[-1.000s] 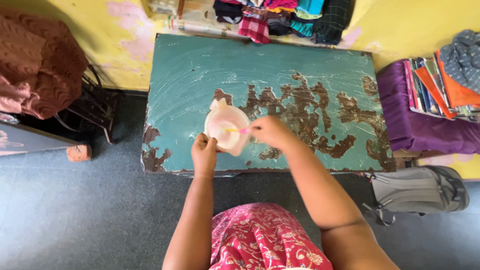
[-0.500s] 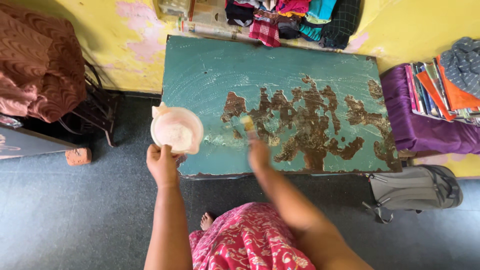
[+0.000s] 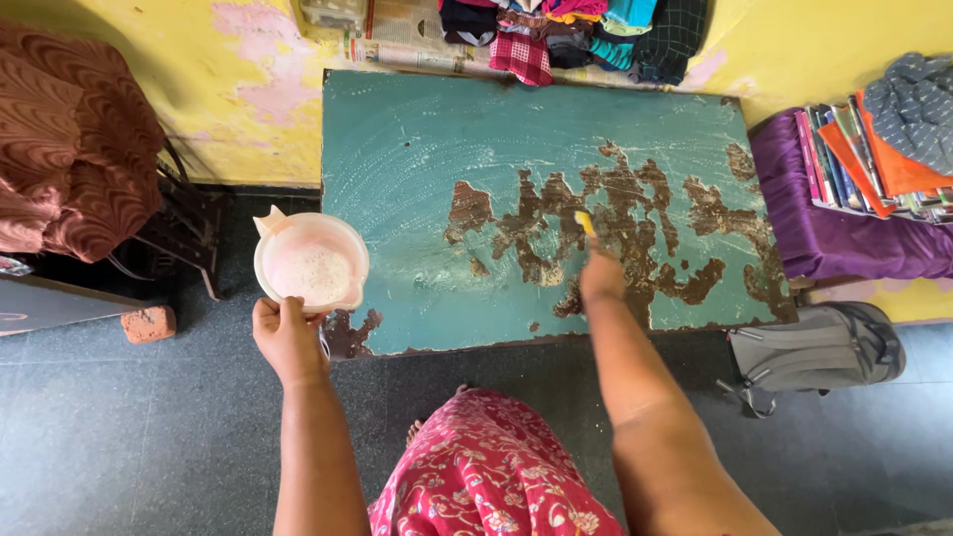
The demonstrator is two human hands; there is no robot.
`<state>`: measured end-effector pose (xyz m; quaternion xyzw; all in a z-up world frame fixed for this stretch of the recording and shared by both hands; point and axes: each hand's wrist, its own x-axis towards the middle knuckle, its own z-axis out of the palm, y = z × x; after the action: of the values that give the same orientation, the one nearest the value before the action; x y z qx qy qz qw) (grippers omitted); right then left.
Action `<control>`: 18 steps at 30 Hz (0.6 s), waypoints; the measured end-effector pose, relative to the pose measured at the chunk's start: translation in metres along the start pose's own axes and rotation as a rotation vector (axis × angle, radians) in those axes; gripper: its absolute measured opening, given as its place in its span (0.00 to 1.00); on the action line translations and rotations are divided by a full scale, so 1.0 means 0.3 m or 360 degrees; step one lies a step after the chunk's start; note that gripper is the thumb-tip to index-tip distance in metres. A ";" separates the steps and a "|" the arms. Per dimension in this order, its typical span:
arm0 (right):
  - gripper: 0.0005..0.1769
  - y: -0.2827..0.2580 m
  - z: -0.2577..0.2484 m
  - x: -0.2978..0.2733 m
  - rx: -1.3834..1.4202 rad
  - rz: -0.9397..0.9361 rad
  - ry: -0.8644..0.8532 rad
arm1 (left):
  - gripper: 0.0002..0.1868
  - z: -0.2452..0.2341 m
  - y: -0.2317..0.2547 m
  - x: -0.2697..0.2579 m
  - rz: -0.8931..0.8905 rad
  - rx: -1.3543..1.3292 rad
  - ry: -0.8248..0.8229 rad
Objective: The person uses a toothbrush to scrub a white cleaning paste onto the surface of a green metal cabinet. They repeatedly dip the brush into a small pink bowl to reload the paste and continue scrubbing the top surface and edges of the cabinet.
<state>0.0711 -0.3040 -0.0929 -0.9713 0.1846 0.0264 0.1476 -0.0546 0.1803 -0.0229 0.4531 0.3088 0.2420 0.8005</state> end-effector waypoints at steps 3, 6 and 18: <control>0.23 0.009 0.034 0.001 0.0330 0.0283 -0.0009 | 0.08 0.017 0.001 0.012 0.0048 0.0033 -0.0013; 0.13 -0.112 0.181 -0.084 0.0382 -0.0561 0.0317 | 0.07 0.060 0.010 0.014 0.0031 -0.0018 0.0022; 0.18 -0.393 0.330 -0.172 0.0223 -0.0763 -0.0201 | 0.06 0.163 0.070 0.060 0.0165 -0.0043 -0.0022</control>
<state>0.0667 -0.1520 -0.1494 -0.9711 -0.0592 0.0384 0.2279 -0.0095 0.1742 0.0098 0.4592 0.2763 0.2841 0.7950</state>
